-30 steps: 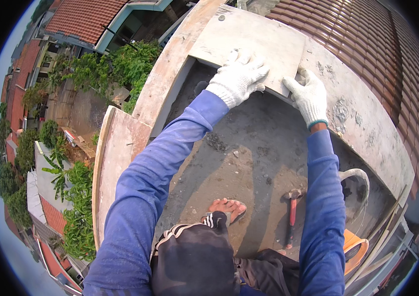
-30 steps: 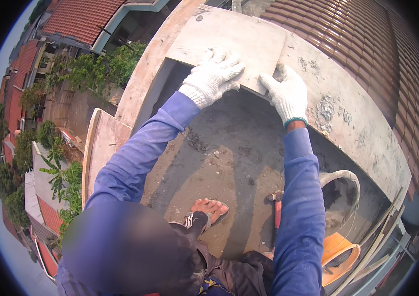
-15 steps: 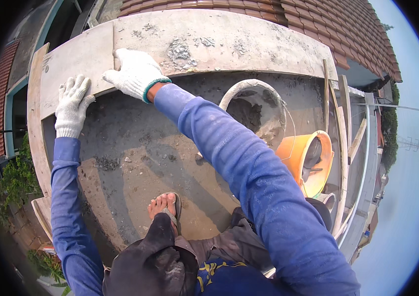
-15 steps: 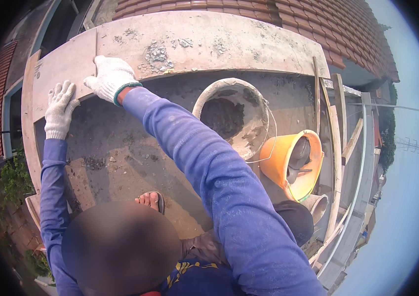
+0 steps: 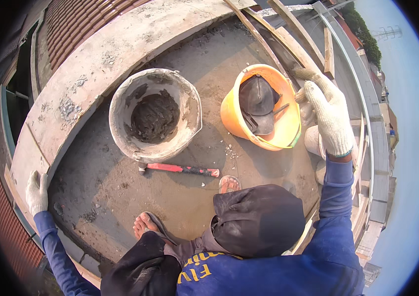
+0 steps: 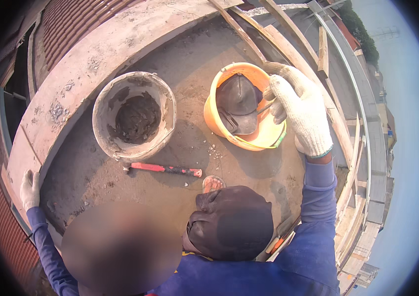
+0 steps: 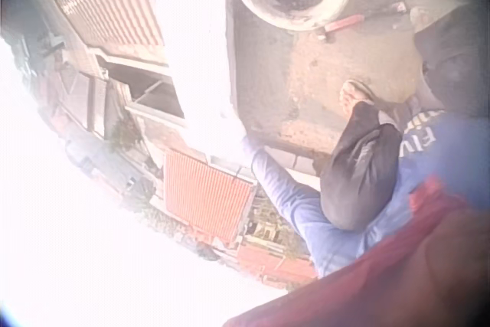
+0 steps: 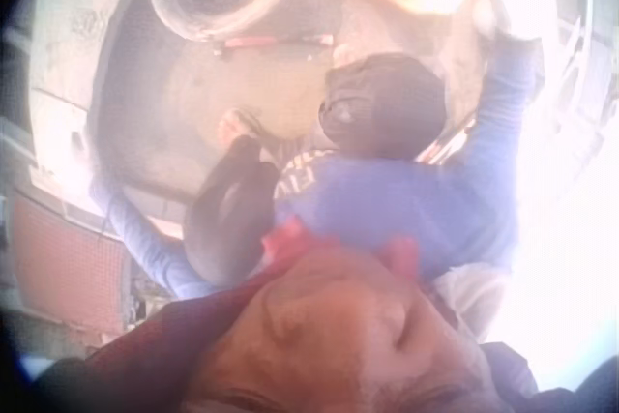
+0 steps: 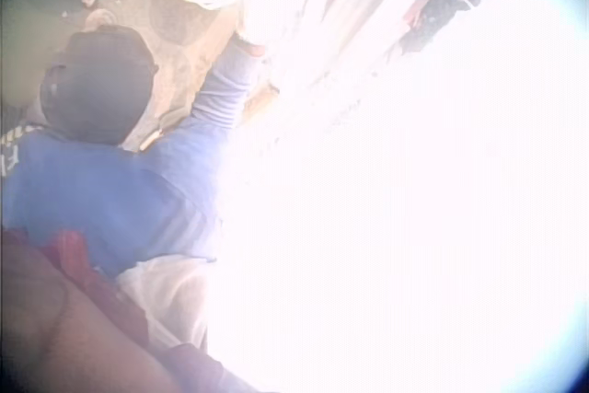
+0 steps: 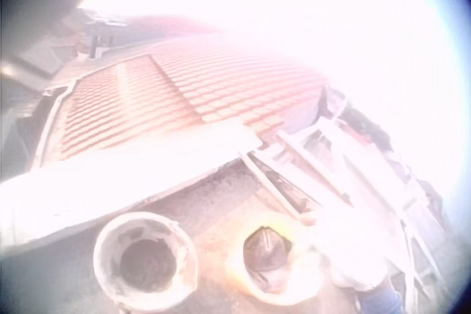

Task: The person places rectangular roof tiles onto a curved roof edge, secures them with a hammer and nails, and applies mortar along the edge using a trowel. The person retrieves nails from a bucket and repeatedly hammers them into the tiles to fasten them in place.

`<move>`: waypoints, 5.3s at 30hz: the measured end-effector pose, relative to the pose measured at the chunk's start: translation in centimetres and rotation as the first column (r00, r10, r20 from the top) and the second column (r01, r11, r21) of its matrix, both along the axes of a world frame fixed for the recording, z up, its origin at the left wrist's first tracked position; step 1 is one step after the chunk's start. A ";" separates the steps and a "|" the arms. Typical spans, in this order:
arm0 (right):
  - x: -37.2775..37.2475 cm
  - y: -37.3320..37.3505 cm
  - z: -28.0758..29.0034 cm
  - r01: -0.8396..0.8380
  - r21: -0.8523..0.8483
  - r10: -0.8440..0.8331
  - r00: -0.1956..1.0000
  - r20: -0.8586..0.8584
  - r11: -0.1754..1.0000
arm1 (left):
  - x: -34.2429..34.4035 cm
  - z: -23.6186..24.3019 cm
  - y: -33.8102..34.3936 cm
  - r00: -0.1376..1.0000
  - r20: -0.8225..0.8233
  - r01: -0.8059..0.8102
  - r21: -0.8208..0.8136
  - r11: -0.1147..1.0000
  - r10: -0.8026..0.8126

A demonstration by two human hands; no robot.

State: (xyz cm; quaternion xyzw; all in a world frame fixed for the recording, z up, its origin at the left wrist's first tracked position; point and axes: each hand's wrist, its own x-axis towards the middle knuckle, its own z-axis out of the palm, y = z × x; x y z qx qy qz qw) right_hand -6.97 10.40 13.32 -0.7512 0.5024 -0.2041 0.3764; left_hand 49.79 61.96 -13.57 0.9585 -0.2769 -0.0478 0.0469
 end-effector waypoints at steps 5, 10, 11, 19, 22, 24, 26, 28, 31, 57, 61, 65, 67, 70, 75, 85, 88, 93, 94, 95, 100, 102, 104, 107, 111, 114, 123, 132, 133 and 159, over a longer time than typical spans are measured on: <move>-15.5 -0.6 -6.4 0.301 0.204 -0.296 0.954 -0.052 0.932 | 5.2 0.8 0.2 0.994 -0.112 0.019 0.074 0.997 -0.011; -18.2 -3.4 -11.5 -0.158 -0.286 0.016 0.897 -0.442 0.945 | 2.8 4.3 -8.2 0.994 -0.028 0.108 0.318 0.942 -0.104; -17.9 -4.5 -12.6 -0.176 -0.256 0.036 0.882 -0.470 0.951 | 2.6 5.5 -9.8 0.991 0.001 0.127 0.340 0.932 -0.136; -13.7 -9.8 -18.3 -0.085 0.120 0.143 0.752 -0.643 0.989 | -25.2 19.5 -37.7 0.754 0.112 0.657 -0.167 0.735 -0.648; -14.0 -11.1 -17.7 0.067 0.409 0.075 0.944 -0.321 0.910 | -36.9 20.1 -45.8 0.536 -0.016 0.835 -0.142 0.533 -0.844; -15.1 -12.1 -19.2 0.065 0.674 -0.237 0.957 0.167 0.736 | -42.7 17.7 -49.7 0.439 -0.063 0.884 -0.148 0.443 -0.896; -14.1 -12.0 -18.5 -0.036 0.732 -0.370 0.845 0.386 0.681 | -47.0 14.2 -52.4 0.355 -0.066 0.919 -0.158 0.361 -0.933; -13.8 -12.7 -20.0 -0.301 0.715 -0.363 0.700 0.615 0.631 | -50.4 11.1 -54.3 0.410 -0.100 0.892 -0.163 0.422 -0.907; -13.5 -14.7 -22.2 -0.486 0.516 -0.132 0.625 0.769 0.705 | -51.9 7.4 -55.9 0.518 -0.012 0.822 -0.268 0.502 -0.855; -11.2 -14.4 -27.2 -0.673 0.051 0.513 0.510 -0.690 0.738 | -51.2 5.5 -53.7 0.588 0.200 0.802 -0.272 0.532 -0.784; -9.6 -17.0 -31.2 -0.607 0.292 0.573 0.338 -0.746 0.739 | -51.5 5.5 -53.7 0.605 0.133 0.771 -0.347 0.535 -0.785; -7.4 -16.7 -29.1 -0.708 0.173 0.475 0.253 -0.843 0.685 | -50.7 5.4 -53.3 0.632 0.172 0.752 -0.370 0.546 -0.755; -7.7 -16.5 -30.2 -0.751 0.090 0.395 0.239 -0.887 0.654 | -50.6 5.3 -53.3 0.629 0.199 0.756 -0.381 0.532 -0.751; -8.8 -17.9 -31.0 -0.617 0.389 0.617 0.204 -0.760 0.684 | -51.0 5.3 -53.6 0.634 0.203 0.749 -0.400 0.528 -0.746; -9.2 -17.9 -34.0 -0.487 0.328 0.549 0.430 -0.716 0.809 | -50.9 5.5 -53.5 0.649 0.163 0.730 -0.409 0.547 -0.743; -10.3 -16.6 -17.7 -0.632 0.152 0.577 0.549 -0.604 0.760 | -50.5 5.6 -53.2 0.639 0.142 0.738 -0.390 0.551 -0.756; -11.1 -21.5 -9.6 -0.208 0.473 0.332 0.923 -0.195 0.856 | -49.4 6.3 -52.6 0.646 0.134 0.740 -0.354 0.572 -0.752; -15.5 -35.4 -21.3 0.028 -0.296 -0.154 0.897 -0.414 0.955 | -51.3 6.4 -54.7 0.592 0.106 0.756 -0.417 0.505 -0.799; -15.5 -37.2 -24.4 -0.003 -0.338 -0.179 0.844 -0.506 0.941 | -51.1 6.4 -54.8 0.590 0.094 0.753 -0.422 0.505 -0.802; -14.0 -38.0 -26.5 -0.001 -0.246 -0.157 0.768 -0.621 0.969 | -50.4 6.3 -54.3 0.588 0.120 0.764 -0.406 0.501 -0.800; -12.9 -39.6 -30.6 -0.054 -0.208 -0.114 0.691 -0.714 0.977 | -49.6 6.6 -54.3 0.589 0.069 0.748 -0.422 0.512 -0.805; -13.4 -39.9 -31.8 -0.148 -0.303 -0.139 0.649 -0.748 0.941 | -49.5 6.6 -54.3 0.589 0.062 0.744 -0.432 0.510 -0.806; -13.9 -39.8 -32.4 -0.115 -0.358 -0.149 0.762 -0.630 0.926 | -49.3 6.1 -54.2 0.586 0.082 0.743 -0.451 0.494 -0.806; -14.8 -39.1 -31.4 -0.117 -0.423 -0.099 0.885 -0.455 0.898 | -49.3 6.1 -54.4 0.589 0.087 0.710 -0.530 0.463 -0.804; -8.0 -37.0 -23.8 -0.280 -0.431 0.124 0.927 -0.355 0.858 | -48.8 6.2 -54.1 0.614 0.087 0.682 -0.560 0.471 -0.785; 0.8 -37.1 -17.9 -0.477 -0.615 0.170 0.855 -0.490 0.628 | -49.2 6.5 -54.6 0.606 0.101 0.696 -0.548 0.464 -0.789; 29.3 -31.6 -19.4 -0.805 -0.394 0.413 0.573 -0.708 0.444 | -48.8 6.0 -54.3 0.617 0.036 0.652 -0.583 0.485 -0.786; 25.2 -28.9 -20.5 -0.770 -0.392 0.493 0.628 -0.602 0.502 | -48.8 6.1 -54.2 0.625 0.027 0.669 -0.533 0.518 -0.780; 23.3 -28.2 -19.2 -0.769 -0.382 0.532 0.634 -0.562 0.513 | -48.8 5.8 -54.2 0.623 0.017 0.685 -0.494 0.536 -0.782; -8.6 -18.9 -31.7 -0.651 0.288 0.590 0.305 -0.747 0.702 | -49.9 2.9 -53.1 0.675 0.364 0.711 -0.554 0.434 -0.642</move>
